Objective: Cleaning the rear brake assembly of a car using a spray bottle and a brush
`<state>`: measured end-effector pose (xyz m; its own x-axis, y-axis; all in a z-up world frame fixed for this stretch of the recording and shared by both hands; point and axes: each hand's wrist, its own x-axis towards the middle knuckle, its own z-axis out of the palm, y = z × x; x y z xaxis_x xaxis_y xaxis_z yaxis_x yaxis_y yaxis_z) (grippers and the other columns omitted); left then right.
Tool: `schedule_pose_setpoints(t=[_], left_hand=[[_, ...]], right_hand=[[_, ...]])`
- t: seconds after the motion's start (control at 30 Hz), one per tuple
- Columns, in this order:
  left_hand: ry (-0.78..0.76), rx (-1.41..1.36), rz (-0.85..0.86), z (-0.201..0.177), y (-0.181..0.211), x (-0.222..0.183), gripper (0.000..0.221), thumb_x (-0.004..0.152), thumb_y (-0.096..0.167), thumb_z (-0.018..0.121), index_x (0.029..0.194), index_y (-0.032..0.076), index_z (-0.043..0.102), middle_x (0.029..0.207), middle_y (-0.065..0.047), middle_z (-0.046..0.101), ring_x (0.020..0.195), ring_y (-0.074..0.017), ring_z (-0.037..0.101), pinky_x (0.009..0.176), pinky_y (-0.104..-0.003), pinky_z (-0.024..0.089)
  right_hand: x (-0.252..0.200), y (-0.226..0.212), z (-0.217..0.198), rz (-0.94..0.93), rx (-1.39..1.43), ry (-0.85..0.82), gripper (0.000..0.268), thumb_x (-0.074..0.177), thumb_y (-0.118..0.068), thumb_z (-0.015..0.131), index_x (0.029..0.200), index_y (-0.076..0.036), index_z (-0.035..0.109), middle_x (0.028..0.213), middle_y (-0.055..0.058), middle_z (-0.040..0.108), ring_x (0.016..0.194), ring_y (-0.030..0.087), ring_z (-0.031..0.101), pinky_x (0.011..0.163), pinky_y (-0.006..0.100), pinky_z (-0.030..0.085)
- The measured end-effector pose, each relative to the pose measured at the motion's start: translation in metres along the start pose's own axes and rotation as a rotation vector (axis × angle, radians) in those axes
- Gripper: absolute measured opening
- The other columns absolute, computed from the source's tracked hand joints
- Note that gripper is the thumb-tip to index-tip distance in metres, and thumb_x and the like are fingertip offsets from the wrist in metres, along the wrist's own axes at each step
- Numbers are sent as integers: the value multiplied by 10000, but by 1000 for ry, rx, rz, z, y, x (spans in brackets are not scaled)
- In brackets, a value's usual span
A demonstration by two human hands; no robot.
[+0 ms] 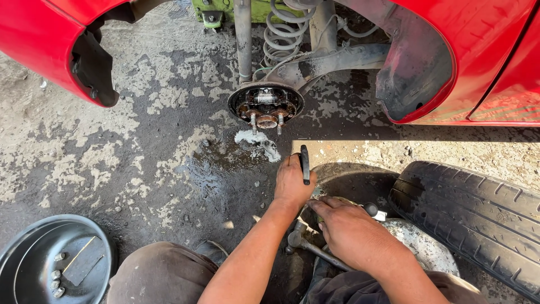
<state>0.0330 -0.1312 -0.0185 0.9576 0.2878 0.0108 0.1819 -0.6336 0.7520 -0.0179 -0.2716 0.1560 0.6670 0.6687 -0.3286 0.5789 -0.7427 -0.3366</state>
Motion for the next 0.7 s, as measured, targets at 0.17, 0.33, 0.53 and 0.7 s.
schedule_pose_setpoints(t=[0.17, 0.33, 0.53, 0.7], left_hand=[[-3, 29, 21, 5, -11, -4, 373, 795, 141, 597, 1124, -36, 587, 943, -196, 667, 928, -364, 673, 887, -451, 555], [-75, 20, -81, -8, -11, -4, 428, 894, 114, 546, 1266, -98, 536, 1104, -223, 649, 1070, -327, 656, 1020, -441, 566], [41, 18, -50, 9, -42, -5, 402, 832, 147, 614, 1181, -47, 564, 1099, -212, 641, 1019, -366, 653, 966, -476, 532], [95, 16, -23, 16, -50, -4, 423, 820, 156, 601, 1188, -46, 549, 1092, -230, 647, 988, -387, 663, 933, -483, 544]], right_hand=[[0, 1, 3, -25, -30, 17, 448, 841, -107, 557, 1273, -13, 632, 1301, 174, 669, 1166, 354, 653, 931, 456, 552], [1, 0, 4, -19, -38, -31, 449, 821, -115, 567, 1245, 20, 633, 1333, 224, 634, 1189, 405, 633, 963, 490, 531], [0, -5, 1, -38, -30, 9, 409, 827, -122, 575, 1223, -36, 631, 1261, 180, 667, 1040, 414, 673, 870, 525, 536], [-1, -2, 3, -35, -18, 11, 446, 830, -110, 575, 1263, -16, 620, 1326, 202, 641, 1095, 412, 664, 902, 516, 535]])
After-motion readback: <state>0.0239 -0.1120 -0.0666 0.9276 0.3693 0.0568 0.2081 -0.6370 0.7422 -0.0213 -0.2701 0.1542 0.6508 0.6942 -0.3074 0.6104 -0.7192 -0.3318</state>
